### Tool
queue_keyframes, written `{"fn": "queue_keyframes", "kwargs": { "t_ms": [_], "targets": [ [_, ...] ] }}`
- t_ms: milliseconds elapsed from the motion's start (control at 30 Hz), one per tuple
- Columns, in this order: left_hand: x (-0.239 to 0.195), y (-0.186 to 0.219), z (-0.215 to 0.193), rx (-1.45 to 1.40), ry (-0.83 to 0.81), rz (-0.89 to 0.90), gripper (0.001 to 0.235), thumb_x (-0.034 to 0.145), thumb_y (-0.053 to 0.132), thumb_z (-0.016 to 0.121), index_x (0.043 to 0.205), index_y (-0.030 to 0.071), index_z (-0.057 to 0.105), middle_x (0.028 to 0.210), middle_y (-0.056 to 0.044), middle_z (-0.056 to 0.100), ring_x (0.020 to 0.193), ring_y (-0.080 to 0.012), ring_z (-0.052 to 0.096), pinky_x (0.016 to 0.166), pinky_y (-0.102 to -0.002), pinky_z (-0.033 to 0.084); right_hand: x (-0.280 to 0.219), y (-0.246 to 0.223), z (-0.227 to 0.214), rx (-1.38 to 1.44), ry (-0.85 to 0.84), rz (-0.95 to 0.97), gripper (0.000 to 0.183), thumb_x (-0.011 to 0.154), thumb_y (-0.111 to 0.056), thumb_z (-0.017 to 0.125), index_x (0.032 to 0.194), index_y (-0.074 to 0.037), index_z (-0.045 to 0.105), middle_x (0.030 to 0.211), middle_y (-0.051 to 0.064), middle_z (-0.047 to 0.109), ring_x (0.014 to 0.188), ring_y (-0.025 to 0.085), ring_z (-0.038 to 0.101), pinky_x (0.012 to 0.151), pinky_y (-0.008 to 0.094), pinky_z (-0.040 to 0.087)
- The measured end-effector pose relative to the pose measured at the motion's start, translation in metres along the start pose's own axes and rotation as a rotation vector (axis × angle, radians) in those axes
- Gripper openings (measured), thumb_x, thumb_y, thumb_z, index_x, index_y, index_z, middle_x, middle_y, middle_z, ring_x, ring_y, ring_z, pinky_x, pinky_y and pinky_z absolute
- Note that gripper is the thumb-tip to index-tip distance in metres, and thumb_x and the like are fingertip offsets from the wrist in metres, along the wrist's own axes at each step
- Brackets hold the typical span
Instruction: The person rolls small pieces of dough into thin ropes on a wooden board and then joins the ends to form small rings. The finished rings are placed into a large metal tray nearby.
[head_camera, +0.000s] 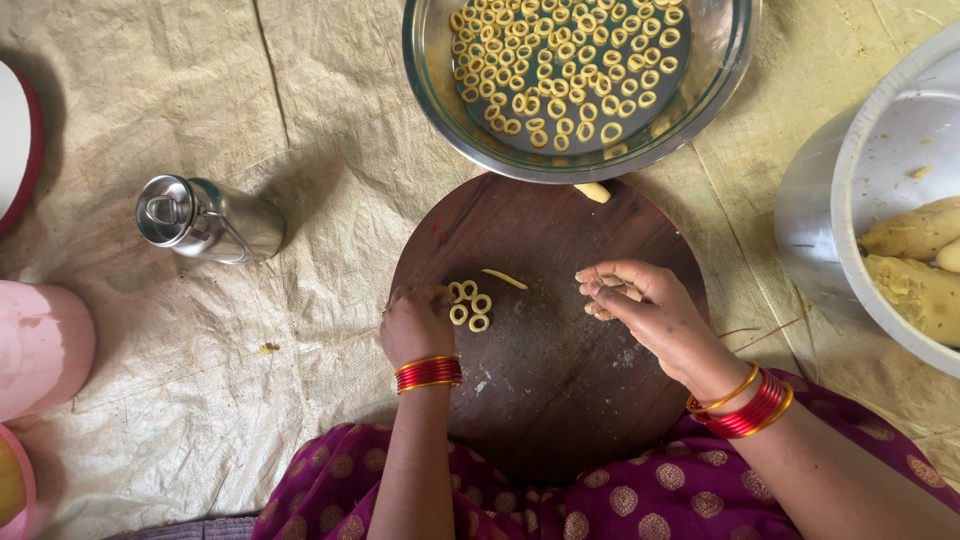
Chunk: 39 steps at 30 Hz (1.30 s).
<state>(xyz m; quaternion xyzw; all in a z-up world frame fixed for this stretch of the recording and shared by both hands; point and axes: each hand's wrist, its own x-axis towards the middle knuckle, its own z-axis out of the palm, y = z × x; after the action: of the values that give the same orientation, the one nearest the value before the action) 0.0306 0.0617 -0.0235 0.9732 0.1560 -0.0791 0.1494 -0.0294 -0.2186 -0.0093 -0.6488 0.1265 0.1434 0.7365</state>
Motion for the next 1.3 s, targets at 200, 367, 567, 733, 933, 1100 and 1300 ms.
{"fn": "queue_keyframes", "kwargs": {
  "t_ms": [200, 367, 567, 733, 933, 1100, 1300],
  "targets": [
    [-0.005, 0.01, 0.007, -0.012, 0.144, 0.188, 0.008, 0.094, 0.019, 0.072, 0.096, 0.018, 0.079, 0.119, -0.008, 0.071, 0.089, -0.0219, 0.072, 0.082, -0.038, 0.059, 0.011, 0.007, 0.023, -0.609, 0.087, -0.266, 0.017, 0.097, -0.016, 0.068, 0.111, -0.007, 0.074, 0.105, 0.005, 0.078, 0.09, 0.01, 0.077, 0.082, 0.026, 0.061],
    [-0.019, 0.027, -0.021, -0.032, 0.117, 0.048, 0.013, 0.089, 0.017, 0.07, 0.096, 0.02, 0.08, 0.108, -0.007, 0.07, 0.108, -0.0309, 0.065, 0.1, -0.047, 0.045, 0.036, 0.009, 0.058, -0.683, 0.11, -0.504, 0.023, 0.086, -0.01, 0.076, 0.107, -0.003, 0.074, 0.103, 0.01, 0.072, 0.08, 0.019, 0.075, 0.073, 0.031, 0.061],
    [-0.02, 0.037, -0.048, -0.036, 0.053, -0.12, 0.013, 0.093, 0.022, 0.067, 0.098, 0.017, 0.078, 0.111, -0.007, 0.07, 0.113, -0.0314, 0.063, 0.105, -0.049, 0.04, 0.043, 0.009, 0.082, -1.066, 0.203, -0.832, 0.017, 0.079, -0.014, 0.08, 0.091, -0.007, 0.071, 0.097, 0.008, 0.068, 0.086, 0.029, 0.072, 0.075, 0.04, 0.057],
    [-0.015, 0.03, -0.049, -0.031, -0.021, -0.174, 0.017, 0.096, 0.026, 0.065, 0.106, 0.017, 0.076, 0.116, -0.008, 0.068, 0.118, -0.0292, 0.062, 0.106, -0.05, 0.041, 0.019, -0.016, 0.051, -1.174, 0.017, -0.494, 0.012, 0.082, -0.016, 0.078, 0.091, -0.009, 0.074, 0.088, 0.006, 0.072, 0.075, 0.026, 0.072, 0.068, 0.039, 0.057],
    [-0.012, 0.026, -0.046, 0.15, -0.167, -0.172, 0.029, 0.094, 0.027, 0.068, 0.12, 0.014, 0.069, 0.136, -0.01, 0.058, 0.13, -0.0305, 0.053, 0.11, -0.05, 0.038, -0.002, -0.023, 0.012, -1.261, -0.076, -0.262, 0.024, 0.078, -0.012, 0.072, 0.101, -0.014, 0.075, 0.093, 0.007, 0.073, 0.081, 0.028, 0.072, 0.071, 0.042, 0.057],
    [-0.009, 0.023, -0.045, 0.356, -0.429, -0.214, 0.046, 0.09, 0.034, 0.07, 0.131, 0.015, 0.065, 0.168, -0.007, 0.025, 0.152, -0.0241, 0.028, 0.124, -0.055, 0.013, -0.006, -0.021, 0.016, -1.328, 0.033, -0.319, 0.035, 0.092, -0.022, 0.059, 0.124, -0.009, 0.065, 0.113, 0.014, 0.069, 0.104, 0.034, 0.067, 0.088, 0.044, 0.055],
    [-0.012, 0.017, -0.039, 0.44, -0.346, -0.173, 0.051, 0.097, 0.017, 0.053, 0.149, 0.017, 0.05, 0.168, -0.005, 0.024, 0.158, -0.0278, 0.007, 0.114, -0.07, -0.015, 0.0, 0.016, 0.051, -1.526, -0.004, -0.603, 0.083, 0.1, -0.053, 0.039, 0.153, 0.008, 0.023, 0.161, 0.029, 0.023, 0.15, 0.04, 0.02, 0.12, 0.052, 0.017]
  ]
}}
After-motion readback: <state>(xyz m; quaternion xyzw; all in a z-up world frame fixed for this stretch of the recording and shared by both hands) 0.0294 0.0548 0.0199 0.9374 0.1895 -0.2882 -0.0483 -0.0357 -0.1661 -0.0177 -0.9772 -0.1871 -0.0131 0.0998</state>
